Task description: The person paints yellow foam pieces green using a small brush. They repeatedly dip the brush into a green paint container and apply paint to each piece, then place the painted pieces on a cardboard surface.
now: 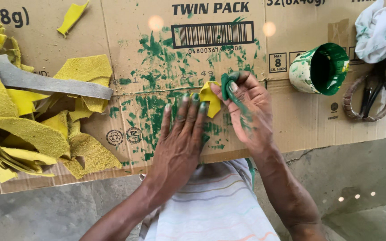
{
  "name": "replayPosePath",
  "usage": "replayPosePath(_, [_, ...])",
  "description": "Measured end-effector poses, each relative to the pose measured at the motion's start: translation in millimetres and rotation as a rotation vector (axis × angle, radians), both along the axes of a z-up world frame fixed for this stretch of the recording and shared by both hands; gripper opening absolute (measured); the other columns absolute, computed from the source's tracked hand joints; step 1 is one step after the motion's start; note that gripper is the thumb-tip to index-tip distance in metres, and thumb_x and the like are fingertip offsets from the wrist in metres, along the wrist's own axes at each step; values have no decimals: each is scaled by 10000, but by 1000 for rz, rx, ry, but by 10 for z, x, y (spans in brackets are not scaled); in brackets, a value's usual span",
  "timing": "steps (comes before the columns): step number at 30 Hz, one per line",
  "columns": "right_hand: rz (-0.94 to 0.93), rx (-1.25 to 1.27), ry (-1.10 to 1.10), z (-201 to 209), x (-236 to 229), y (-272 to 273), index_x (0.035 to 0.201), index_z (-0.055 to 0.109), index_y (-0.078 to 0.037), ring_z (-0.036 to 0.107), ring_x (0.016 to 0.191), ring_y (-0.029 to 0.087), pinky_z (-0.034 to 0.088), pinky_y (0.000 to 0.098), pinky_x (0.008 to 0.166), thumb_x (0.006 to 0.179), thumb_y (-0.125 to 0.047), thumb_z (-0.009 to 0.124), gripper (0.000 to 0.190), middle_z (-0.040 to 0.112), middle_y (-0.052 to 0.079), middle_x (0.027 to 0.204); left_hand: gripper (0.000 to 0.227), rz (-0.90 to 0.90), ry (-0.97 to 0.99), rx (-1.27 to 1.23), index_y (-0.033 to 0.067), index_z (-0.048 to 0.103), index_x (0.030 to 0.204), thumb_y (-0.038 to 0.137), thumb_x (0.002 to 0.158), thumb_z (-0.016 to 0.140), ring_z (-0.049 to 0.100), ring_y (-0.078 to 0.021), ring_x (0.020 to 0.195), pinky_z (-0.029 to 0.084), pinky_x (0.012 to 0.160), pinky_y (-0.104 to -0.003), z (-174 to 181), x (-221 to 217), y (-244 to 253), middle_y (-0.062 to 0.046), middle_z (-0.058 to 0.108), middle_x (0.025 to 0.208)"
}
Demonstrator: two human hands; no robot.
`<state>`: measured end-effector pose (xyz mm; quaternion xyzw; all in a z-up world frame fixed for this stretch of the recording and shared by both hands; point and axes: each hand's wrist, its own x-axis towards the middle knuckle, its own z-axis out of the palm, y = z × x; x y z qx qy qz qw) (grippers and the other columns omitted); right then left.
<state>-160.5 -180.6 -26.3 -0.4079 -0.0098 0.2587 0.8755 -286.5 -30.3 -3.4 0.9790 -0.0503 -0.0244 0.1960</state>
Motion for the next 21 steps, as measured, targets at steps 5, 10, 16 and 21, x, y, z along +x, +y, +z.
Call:
replayPosePath(5, [29,146,95,-111,96,-113,1221,599,5,701,1043,185,491,442,1188,1065,-29,651,168,711,96,1141,705,-30,22,14,-47,233,1598,312,1039,466,132,-352,1577,81,1277,-497,-109,185,-88,-247,212,1679])
replayPosePath(10, [-10,234,218,-117,174,-209,1235,605,-1,691,1027,212,499,465,1152,1030,-64,701,235,711,97,1103,802,27,63,-34,-40,296,1556,369,935,596,306,-409,1461,215,1198,-512,-70,318,-178,-269,346,1553])
replayPosePath(16, [-12,250,202,-99,178,-216,1267,611,12,678,958,230,530,416,993,1008,-106,703,299,708,110,1061,567,37,-141,-88,47,546,1340,183,821,727,474,-399,1318,366,1092,-496,123,321,-29,-265,498,1425])
replayPosePath(21, [-48,201,106,-59,105,-362,1250,592,-11,678,968,214,550,414,986,1019,-68,709,265,699,106,1074,367,213,-251,-382,-37,603,1258,63,941,759,576,-325,1106,476,975,-481,112,656,49,-186,605,1196])
